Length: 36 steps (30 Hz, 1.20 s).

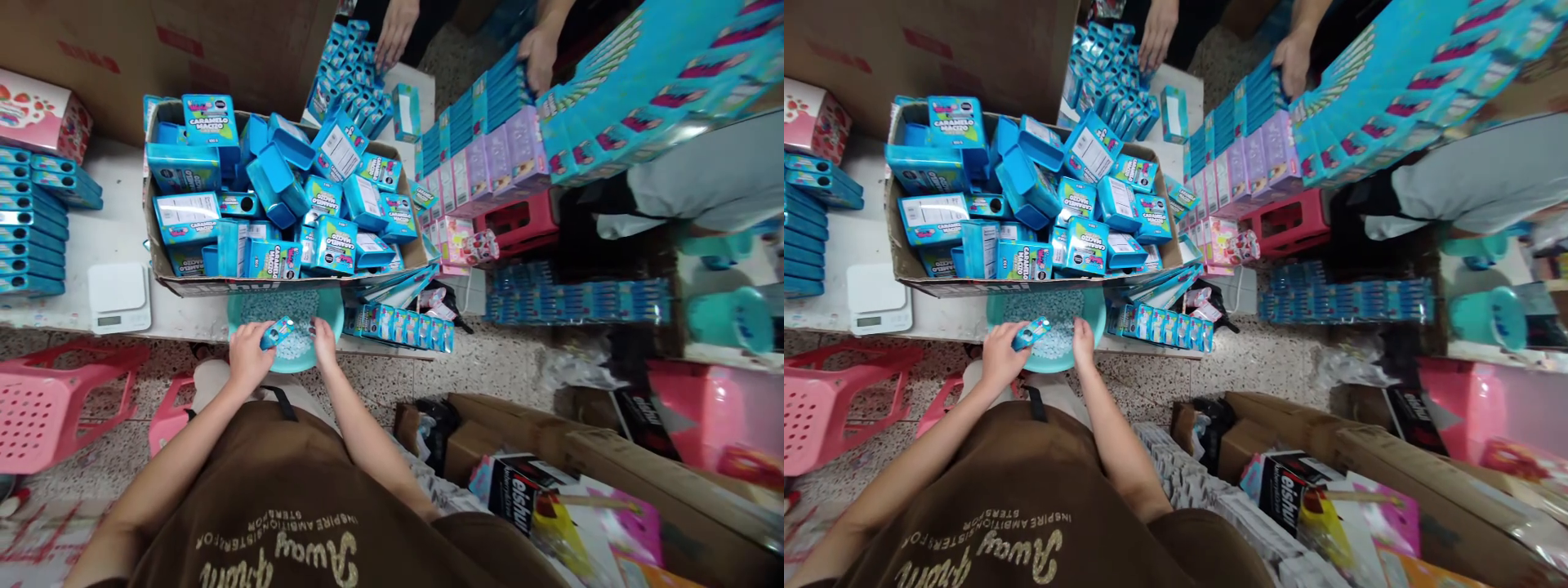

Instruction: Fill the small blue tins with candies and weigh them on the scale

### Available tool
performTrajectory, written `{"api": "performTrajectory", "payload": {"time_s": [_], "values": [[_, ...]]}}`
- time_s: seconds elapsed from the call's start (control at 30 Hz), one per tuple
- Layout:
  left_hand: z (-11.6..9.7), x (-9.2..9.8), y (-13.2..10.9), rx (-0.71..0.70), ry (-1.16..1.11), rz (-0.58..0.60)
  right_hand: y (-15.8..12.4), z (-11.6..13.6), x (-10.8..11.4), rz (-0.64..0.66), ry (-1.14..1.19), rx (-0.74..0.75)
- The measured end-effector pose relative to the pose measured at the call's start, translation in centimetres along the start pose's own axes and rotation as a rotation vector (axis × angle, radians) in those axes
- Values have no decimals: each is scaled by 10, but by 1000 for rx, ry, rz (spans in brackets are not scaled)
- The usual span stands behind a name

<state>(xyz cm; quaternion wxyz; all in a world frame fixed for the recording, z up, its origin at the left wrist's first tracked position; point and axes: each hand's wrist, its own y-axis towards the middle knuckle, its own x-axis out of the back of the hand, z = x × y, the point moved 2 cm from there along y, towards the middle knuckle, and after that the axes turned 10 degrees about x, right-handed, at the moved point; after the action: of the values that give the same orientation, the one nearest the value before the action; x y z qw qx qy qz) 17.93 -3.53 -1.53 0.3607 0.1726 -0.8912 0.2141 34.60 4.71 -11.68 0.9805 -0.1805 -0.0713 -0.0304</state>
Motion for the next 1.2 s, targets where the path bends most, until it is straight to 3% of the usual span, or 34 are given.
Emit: {"api": "performTrajectory", "payload": {"time_s": [0.2,0.4,0.5,0.63,0.77,0.87,1.0,1.2], "values": [[9,3,4,-10,30,51,-7,-3,-11,-37,-15,-33],[41,42,-2,25,-116,-4,-4,-2,-21,-51,-9,-65],[79,71,-13,158,-204,-85,-5,-4,-28,-64,4,-89],[150,119,-9,439,-371,-294,-11,-6,-39,-101,12,-116],[212,171,29,563,-496,-550,-21,-7,-48,-147,12,-127],[243,197,66,548,-539,-639,-30,-8,-56,-169,1,-136],[266,204,104,484,-639,-605,-43,-12,-65,-197,-34,-159],[287,181,129,427,-627,-482,-56,-20,-70,-231,-105,-173]]}}
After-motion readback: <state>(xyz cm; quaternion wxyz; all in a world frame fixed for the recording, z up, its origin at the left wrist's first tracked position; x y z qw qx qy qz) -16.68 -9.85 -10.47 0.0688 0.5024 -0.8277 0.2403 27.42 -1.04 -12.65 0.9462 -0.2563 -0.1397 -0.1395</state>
